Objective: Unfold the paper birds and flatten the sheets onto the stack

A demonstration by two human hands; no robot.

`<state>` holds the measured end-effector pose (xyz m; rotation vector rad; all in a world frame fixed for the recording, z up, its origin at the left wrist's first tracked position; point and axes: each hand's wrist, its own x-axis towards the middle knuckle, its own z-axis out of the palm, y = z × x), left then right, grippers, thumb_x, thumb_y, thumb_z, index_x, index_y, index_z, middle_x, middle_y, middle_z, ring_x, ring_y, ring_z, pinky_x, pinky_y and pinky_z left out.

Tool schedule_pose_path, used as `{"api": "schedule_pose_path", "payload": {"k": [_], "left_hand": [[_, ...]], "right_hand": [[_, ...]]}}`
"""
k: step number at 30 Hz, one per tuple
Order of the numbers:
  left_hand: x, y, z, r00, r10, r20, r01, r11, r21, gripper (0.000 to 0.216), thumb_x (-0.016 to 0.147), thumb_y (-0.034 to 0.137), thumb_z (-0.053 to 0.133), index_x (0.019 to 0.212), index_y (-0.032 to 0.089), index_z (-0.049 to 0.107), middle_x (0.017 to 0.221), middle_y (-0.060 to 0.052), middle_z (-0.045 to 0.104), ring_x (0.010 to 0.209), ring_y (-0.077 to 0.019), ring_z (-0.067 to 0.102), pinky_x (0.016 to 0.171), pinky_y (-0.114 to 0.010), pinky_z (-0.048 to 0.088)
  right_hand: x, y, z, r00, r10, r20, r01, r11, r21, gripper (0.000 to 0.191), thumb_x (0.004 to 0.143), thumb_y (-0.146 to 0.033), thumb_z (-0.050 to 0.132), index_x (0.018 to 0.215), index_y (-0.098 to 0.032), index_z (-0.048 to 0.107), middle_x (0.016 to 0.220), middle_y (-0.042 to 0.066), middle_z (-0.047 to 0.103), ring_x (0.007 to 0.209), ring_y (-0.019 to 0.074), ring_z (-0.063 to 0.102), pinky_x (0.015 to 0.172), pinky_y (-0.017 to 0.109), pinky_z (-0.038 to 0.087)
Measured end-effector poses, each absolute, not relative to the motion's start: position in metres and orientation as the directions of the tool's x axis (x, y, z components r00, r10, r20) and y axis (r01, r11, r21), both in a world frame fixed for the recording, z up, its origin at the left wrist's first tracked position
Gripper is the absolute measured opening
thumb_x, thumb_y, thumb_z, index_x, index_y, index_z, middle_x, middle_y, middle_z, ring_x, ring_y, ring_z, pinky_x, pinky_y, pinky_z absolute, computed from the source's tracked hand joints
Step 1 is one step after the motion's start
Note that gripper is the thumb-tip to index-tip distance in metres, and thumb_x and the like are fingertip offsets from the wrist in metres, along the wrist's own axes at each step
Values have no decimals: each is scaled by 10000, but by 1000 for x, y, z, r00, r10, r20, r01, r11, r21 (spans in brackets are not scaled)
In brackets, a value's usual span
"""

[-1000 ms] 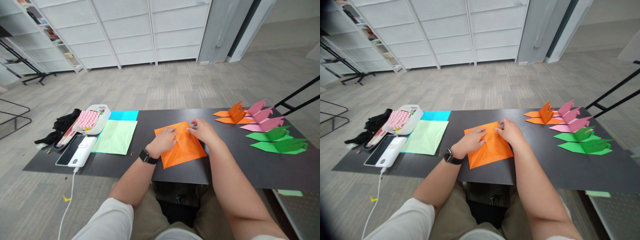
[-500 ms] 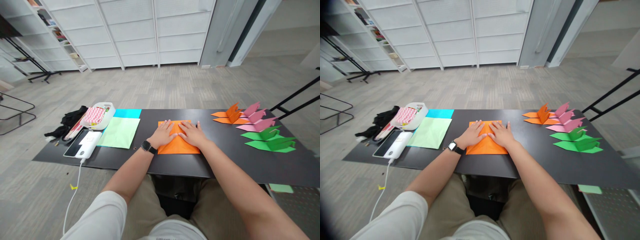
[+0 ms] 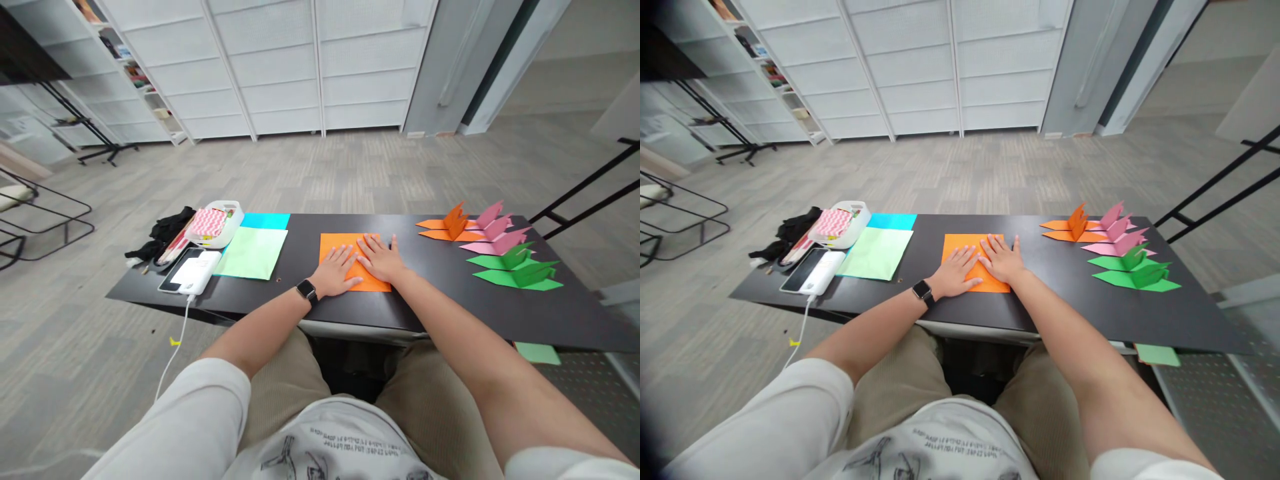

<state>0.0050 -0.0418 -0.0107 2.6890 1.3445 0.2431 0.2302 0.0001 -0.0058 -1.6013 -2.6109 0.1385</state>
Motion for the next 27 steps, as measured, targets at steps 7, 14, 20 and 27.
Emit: {"api": "schedule_pose_path", "payload": {"k": [7, 14, 20, 27], "left_hand": [[3, -43, -13, 578, 811, 96, 792, -585, 176, 924, 1018, 772, 445, 1710, 168, 347, 1804, -176, 243, 1689, -363, 218, 1379, -602, 96], [5, -44, -13, 574, 814, 85, 795, -579, 181, 1009, 971, 840, 455, 1717, 173, 331, 1803, -182, 244, 1688, -379, 208, 1359, -665, 79], [5, -43, -14, 576, 814, 77, 794, -579, 184, 1006, 971, 831, 472, 1720, 175, 325, 1809, -188, 216, 1689, -384, 200, 1358, -661, 72], [-5, -37, -13, 613, 789, 23, 771, -605, 198, 1139, 895, 906, 512, 1738, 179, 274, 1815, -199, 181, 1694, -415, 153, 1356, -649, 43]], "right_hand": [[286, -2, -13, -280, 950, 135, 955, 290, -58, 685, 1103, -568, 303, 1695, -239, 405, 1760, 158, 374, 1640, 442, 276, 1244, 857, 19], [306, -27, -17, -557, 826, 82, 819, 563, -106, 635, 1093, -575, 387, 1690, -359, 404, 1767, 68, 380, 1637, 411, 312, 1278, 819, 50], [321, -42, -10, -631, 769, 98, 752, 638, -166, 653, 1053, -566, 525, 1659, -327, 471, 1731, 89, 444, 1630, 390, 341, 1311, 767, 88], [327, -42, 0, -676, 737, -13, 722, 658, -214, 738, 1009, -620, 598, 1677, -357, 431, 1727, 81, 444, 1625, 440, 332, 1263, 840, 101]]}}
